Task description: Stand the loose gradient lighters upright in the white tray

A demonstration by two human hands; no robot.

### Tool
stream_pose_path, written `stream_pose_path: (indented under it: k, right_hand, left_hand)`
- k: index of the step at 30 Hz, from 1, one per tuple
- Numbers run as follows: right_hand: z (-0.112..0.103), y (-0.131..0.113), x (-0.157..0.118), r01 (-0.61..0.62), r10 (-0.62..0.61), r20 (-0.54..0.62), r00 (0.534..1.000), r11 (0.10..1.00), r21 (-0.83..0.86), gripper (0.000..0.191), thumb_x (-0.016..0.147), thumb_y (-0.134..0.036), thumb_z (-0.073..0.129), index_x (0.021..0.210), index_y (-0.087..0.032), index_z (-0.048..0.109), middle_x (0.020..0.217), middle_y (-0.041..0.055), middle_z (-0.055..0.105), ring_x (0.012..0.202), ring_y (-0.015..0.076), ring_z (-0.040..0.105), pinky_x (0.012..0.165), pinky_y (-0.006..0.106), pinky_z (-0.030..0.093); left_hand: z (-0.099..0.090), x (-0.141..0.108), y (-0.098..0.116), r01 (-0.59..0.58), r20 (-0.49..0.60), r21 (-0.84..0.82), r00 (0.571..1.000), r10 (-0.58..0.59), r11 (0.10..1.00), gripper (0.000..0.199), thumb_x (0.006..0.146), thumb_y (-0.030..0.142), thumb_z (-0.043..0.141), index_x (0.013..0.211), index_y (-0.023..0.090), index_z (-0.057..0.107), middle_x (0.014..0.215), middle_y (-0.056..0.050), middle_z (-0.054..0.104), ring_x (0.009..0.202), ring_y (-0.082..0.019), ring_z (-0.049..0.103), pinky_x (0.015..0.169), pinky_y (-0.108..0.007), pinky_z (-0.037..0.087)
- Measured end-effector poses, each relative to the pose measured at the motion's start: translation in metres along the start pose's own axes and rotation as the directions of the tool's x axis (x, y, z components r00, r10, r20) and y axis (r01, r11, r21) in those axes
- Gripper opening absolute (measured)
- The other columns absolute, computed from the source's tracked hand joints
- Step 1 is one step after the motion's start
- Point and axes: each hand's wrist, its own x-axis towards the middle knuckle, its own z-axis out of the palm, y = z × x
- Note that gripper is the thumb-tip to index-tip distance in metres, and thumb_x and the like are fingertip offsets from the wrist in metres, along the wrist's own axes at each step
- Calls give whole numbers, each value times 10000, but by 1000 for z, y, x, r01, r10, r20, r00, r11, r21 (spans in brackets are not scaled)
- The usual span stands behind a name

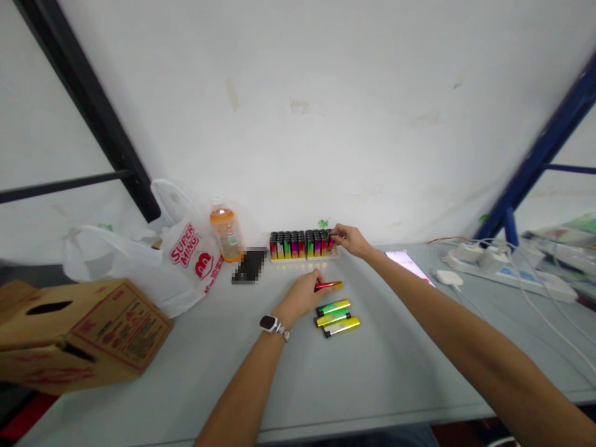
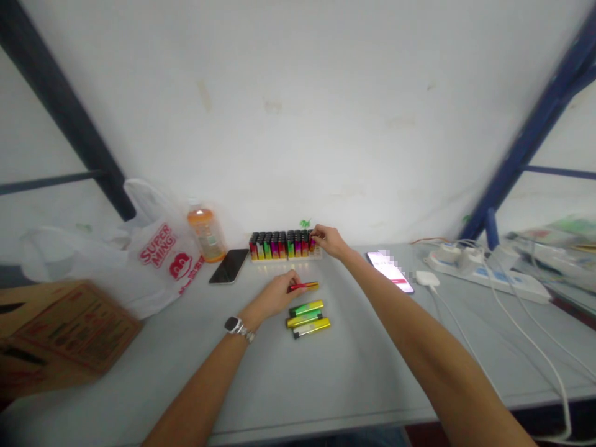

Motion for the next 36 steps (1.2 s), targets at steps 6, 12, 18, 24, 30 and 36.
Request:
stream_pose_path:
  k: [6, 12, 18, 24, 30, 36]
  right_hand:
    - [7, 8, -3, 31, -49, -82, 995, 978, -205, 269, 893, -289, 592, 1077, -168, 747, 997, 90, 537, 808, 181, 568, 894, 364, 487]
    - [17, -7, -29, -5, -20, -103, 994, 970, -241, 495, 923, -363, 555, 1398, -223, 555, 1056, 88, 463, 919, 224, 565, 994, 425, 459]
    - [32, -34, -72, -139, 155, -374, 914, 988, 69, 434, 927, -476, 495, 1227, -183, 605, 952, 68, 543, 726, 178, 545, 698, 320, 491]
    - [46, -57, -99, -193, 291, -332, 898, 935, 297, 380, 917, -512, 471, 999, -180, 638, 781, 28, 622, 693, 176, 552, 661, 286, 443]
    - [48, -67, -105, -215, 268, -203, 942, 944, 251, 438, 944, -539, 428, 793, -194, 651, 622, -5, 565, 611, 163, 536, 607, 276, 398]
    - [47, -66, -107, -241, 285, -182, 941, 943, 231, 523, 954, -582, 391, 748, -183, 659, 589, 3, 570, 597, 163, 547, 611, 273, 400]
  left_hand:
    - [3, 9, 3, -47, -127, -184, 992, 24, 982, 192, 769, 361, 721, 744, 184, 651, 645, -4, 601, 599, -146, 496, 586, -240, 345]
    - [8, 17, 8, -77, -308, -371, 950, -45, 926, 286, 736, 427, 744, 740, 149, 681, 716, -29, 634, 679, -145, 557, 636, -235, 421]
    - [19, 14, 19, -120, -250, -618, 967, -50, 777, 414, 835, 582, 615, 918, 181, 556, 780, -33, 681, 723, -150, 645, 703, -269, 511]
    - [23, 7, 35, -33, -173, -702, 977, -125, 712, 503, 782, 633, 644, 988, 178, 586, 559, 96, 419, 387, -41, 324, 389, -182, 245]
    - [22, 8, 37, 100, -195, -706, 924, -329, 701, 621, 820, 687, 459, 505, 158, 539, 402, 61, 286, 367, -52, 233, 405, -229, 165]
    - [23, 12, 41, 114, -247, -711, 884, -398, 694, 507, 830, 543, 447, 467, 188, 455, 375, 68, 254, 359, -58, 203, 411, -225, 163]
